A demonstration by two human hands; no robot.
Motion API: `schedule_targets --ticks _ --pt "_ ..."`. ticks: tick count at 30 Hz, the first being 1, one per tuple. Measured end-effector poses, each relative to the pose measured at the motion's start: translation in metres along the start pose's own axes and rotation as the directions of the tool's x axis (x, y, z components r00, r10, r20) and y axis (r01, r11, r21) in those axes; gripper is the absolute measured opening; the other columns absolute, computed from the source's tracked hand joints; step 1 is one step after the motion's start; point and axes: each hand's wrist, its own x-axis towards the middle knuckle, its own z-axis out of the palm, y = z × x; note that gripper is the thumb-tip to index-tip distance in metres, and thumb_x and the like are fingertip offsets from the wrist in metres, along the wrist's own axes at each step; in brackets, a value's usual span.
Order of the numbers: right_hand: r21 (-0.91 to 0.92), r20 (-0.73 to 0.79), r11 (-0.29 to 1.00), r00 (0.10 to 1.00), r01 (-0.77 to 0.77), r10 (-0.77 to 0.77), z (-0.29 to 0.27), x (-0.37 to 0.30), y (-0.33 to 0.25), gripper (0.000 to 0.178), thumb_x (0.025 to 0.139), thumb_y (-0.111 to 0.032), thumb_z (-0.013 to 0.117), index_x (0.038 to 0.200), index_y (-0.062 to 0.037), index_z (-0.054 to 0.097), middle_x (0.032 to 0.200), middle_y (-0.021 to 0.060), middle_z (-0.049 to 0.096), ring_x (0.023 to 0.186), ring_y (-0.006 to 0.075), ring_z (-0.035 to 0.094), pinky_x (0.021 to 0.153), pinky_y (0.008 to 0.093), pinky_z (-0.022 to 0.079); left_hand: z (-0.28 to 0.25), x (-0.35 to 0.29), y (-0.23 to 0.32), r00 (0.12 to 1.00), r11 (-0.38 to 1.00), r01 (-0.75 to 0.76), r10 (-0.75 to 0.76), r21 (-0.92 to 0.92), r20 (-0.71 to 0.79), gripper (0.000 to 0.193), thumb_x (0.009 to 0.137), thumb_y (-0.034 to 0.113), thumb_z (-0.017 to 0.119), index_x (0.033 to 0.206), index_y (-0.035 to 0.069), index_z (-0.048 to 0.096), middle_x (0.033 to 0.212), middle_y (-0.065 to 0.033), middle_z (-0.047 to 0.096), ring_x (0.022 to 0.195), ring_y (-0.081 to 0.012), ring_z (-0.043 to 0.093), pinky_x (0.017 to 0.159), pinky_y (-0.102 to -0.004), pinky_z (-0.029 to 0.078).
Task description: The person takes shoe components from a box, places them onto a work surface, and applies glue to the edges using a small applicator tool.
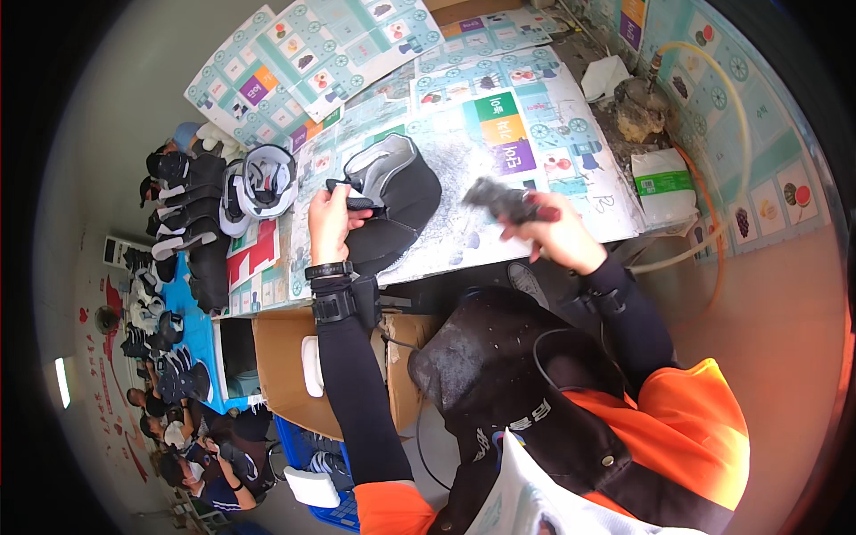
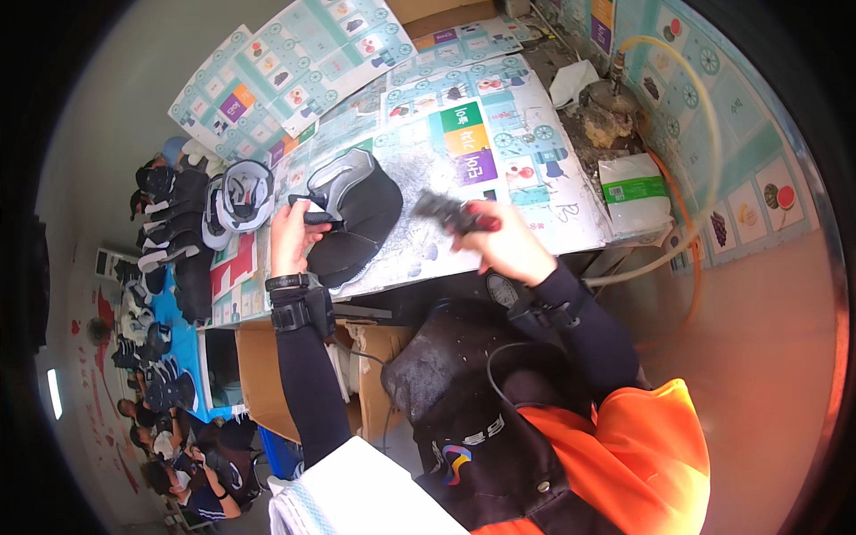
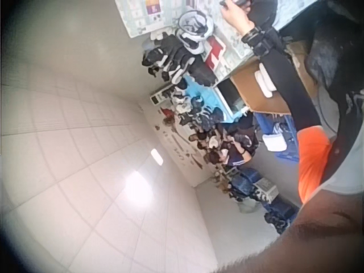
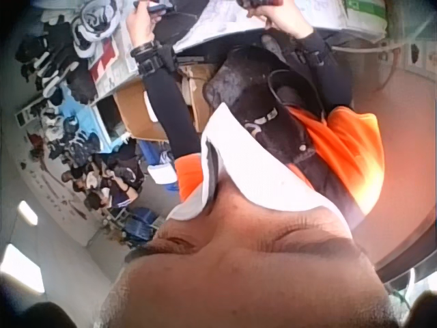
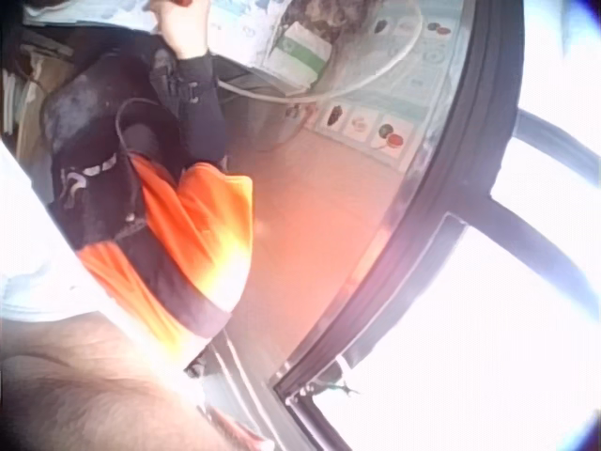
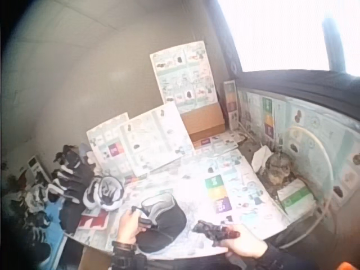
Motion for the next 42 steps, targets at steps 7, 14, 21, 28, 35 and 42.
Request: schedule_targets --ticks 7,14,21,28,35,42 --pt "-0.045 0.046 0.994 0.994 0.103 -0.101 0.034 -0.008 -0.010 0.012 0.082 -0.005 0.065 0.093 -0.0006 0.068 0.072 0.0076 0.065 0.068 0.0151 0.063 0.068 0.0318 0.049 -0.004 -0.003 -0.003 1.000 1.000 -0.014 0.014 -0.007 -0.016 0.022 0.101 0.024 0.064 0.101 0.003 0.058 0.088 -0.0085 0.070 0.064 -0.0200 0.074 0.046 -0.0259 0.042" --pt "-0.167 -0.019 0.972 0.986 0.163 -0.168 0.028 -0.020 0.001 0.014 0.075 -0.002 0.061 0.089 -0.0003 0.065 0.074 0.0052 0.064 0.072 0.0133 0.060 0.070 0.0297 0.049 -0.009 -0.006 -0.006 1.000 1.000 -0.011 0.011 0.025 0.005 0.024 0.099 0.028 0.063 0.105 0.006 0.059 0.092 -0.0070 0.070 0.070 -0.0195 0.074 0.050 -0.0243 0.044" --pt "-0.181 -0.058 0.978 0.992 0.104 -0.116 0.025 -0.018 0.017 0.016 0.075 0.000 0.061 0.090 0.0001 0.064 0.075 0.0050 0.064 0.075 0.0128 0.060 0.070 0.0300 0.049 -0.004 -0.007 -0.003 1.000 0.999 -0.019 0.019 0.037 0.000 0.024 0.099 0.028 0.063 0.106 0.005 0.059 0.093 -0.0072 0.070 0.072 -0.0201 0.074 0.052 -0.0238 0.044" --pt "-0.180 -0.084 0.984 0.996 0.009 -0.025 0.020 -0.024 0.012 0.016 0.082 -0.003 0.062 0.097 0.0002 0.067 0.075 0.0097 0.065 0.066 0.0176 0.065 0.063 0.0332 0.052 -0.009 -0.018 0.009 0.990 0.991 -0.131 0.129 -0.027 -0.055 0.015 0.100 0.014 0.059 0.102 -0.001 0.059 0.088 -0.0070 0.066 0.066 -0.0157 0.067 0.058 -0.0318 0.062" --pt "-0.093 -0.049 0.979 0.982 0.179 -0.184 0.012 -0.043 -0.006 0.020 0.084 0.003 0.063 0.103 -0.0015 0.066 0.085 0.0048 0.071 0.070 0.0106 0.065 0.061 0.0267 0.052 -0.027 0.014 0.075 0.951 0.803 -0.307 0.278 0.511 0.135 0.030 0.094 0.013 0.061 0.119 -0.002 0.066 0.086 -0.0125 0.072 0.070 -0.0185 0.073 0.055 -0.0310 0.062" --pt "-0.259 -0.077 0.938 0.964 0.228 -0.256 0.022 -0.052 0.021 0.014 0.080 0.000 0.067 0.093 -0.0005 0.063 0.076 0.0129 0.065 0.071 0.0230 0.065 0.071 0.0341 0.051 -0.008 0.035 0.042 0.960 0.735 -0.275 0.177 0.620 0.216 0.031 0.091 0.018 0.069 0.113 -0.003 0.066 0.085 -0.0149 0.071 0.069 -0.0212 0.074 0.057 -0.0349 0.063"
